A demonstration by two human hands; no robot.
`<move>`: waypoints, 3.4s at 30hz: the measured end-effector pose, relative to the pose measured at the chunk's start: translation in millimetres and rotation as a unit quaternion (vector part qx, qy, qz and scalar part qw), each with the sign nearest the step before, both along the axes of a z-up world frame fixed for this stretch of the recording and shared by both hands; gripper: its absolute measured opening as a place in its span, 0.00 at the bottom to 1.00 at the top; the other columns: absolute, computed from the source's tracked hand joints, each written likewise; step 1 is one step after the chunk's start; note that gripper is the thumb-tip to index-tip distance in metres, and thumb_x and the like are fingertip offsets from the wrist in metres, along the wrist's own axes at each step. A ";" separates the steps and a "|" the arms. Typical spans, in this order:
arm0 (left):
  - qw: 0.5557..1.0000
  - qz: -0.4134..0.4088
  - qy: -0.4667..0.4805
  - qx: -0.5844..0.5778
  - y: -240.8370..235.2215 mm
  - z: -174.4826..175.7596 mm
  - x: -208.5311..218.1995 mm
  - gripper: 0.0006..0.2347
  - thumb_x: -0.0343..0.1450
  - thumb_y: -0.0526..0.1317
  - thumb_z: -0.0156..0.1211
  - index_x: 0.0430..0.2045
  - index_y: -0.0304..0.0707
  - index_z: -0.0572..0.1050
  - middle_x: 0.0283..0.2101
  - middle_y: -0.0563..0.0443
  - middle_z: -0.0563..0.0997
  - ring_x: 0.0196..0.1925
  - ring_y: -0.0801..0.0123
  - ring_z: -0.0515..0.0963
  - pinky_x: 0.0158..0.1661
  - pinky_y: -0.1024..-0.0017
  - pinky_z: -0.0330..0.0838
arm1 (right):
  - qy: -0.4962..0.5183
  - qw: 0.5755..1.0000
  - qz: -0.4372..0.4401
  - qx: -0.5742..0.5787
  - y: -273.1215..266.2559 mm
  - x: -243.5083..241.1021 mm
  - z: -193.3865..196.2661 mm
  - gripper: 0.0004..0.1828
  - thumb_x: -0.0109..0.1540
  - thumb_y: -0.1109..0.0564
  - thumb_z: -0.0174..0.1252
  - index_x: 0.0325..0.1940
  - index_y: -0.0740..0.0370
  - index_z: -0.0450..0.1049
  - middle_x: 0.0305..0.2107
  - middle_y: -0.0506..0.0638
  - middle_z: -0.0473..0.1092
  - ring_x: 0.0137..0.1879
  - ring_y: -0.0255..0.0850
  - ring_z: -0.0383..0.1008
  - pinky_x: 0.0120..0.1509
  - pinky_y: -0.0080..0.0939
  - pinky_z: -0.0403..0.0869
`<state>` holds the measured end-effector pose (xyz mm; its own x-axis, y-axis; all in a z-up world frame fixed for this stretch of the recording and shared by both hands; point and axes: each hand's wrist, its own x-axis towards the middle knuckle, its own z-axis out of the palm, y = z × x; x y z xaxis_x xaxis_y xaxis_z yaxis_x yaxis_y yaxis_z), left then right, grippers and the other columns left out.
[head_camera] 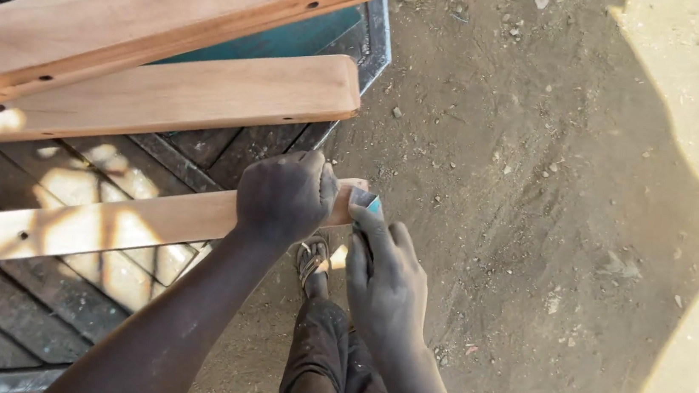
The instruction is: Sanding wooden furniture components using an angle grinder and sandpaper
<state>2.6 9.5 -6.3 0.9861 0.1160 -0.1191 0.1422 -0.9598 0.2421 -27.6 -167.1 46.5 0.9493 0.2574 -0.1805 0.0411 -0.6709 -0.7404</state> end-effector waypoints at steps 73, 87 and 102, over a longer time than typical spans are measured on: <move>0.982 -0.183 -0.035 -0.017 16.8 9.4 -12.2 0.18 0.74 0.57 0.50 0.40 0.42 0.74 0.36 0.42 0.82 0.43 0.50 0.84 0.40 0.51 0.78 | 0.052 0.779 -0.444 0.440 87.3 -58.2 -66.4 0.36 0.56 0.48 0.68 0.68 0.50 0.71 0.41 0.51 0.57 0.45 0.35 0.59 0.47 0.33 0.66; 0.981 -0.188 -0.040 -0.021 17.7 8.5 -11.2 0.15 0.77 0.53 0.49 0.39 0.42 0.75 0.35 0.42 0.82 0.42 0.51 0.85 0.40 0.52 0.78 | 0.049 0.786 -0.476 0.392 95.9 -56.2 -37.2 0.35 0.52 0.56 0.63 0.65 0.46 0.74 0.42 0.51 0.59 0.45 0.37 0.57 0.50 0.34 0.63; 0.986 -0.167 0.004 -0.022 11.7 13.9 -9.2 0.18 0.75 0.58 0.52 0.40 0.42 0.75 0.37 0.42 0.82 0.44 0.50 0.84 0.44 0.51 0.77 | 0.024 0.749 -0.494 0.440 104.6 -45.4 -76.6 0.35 0.50 0.55 0.61 0.64 0.43 0.76 0.39 0.51 0.61 0.46 0.37 0.59 0.52 0.35 0.65</move>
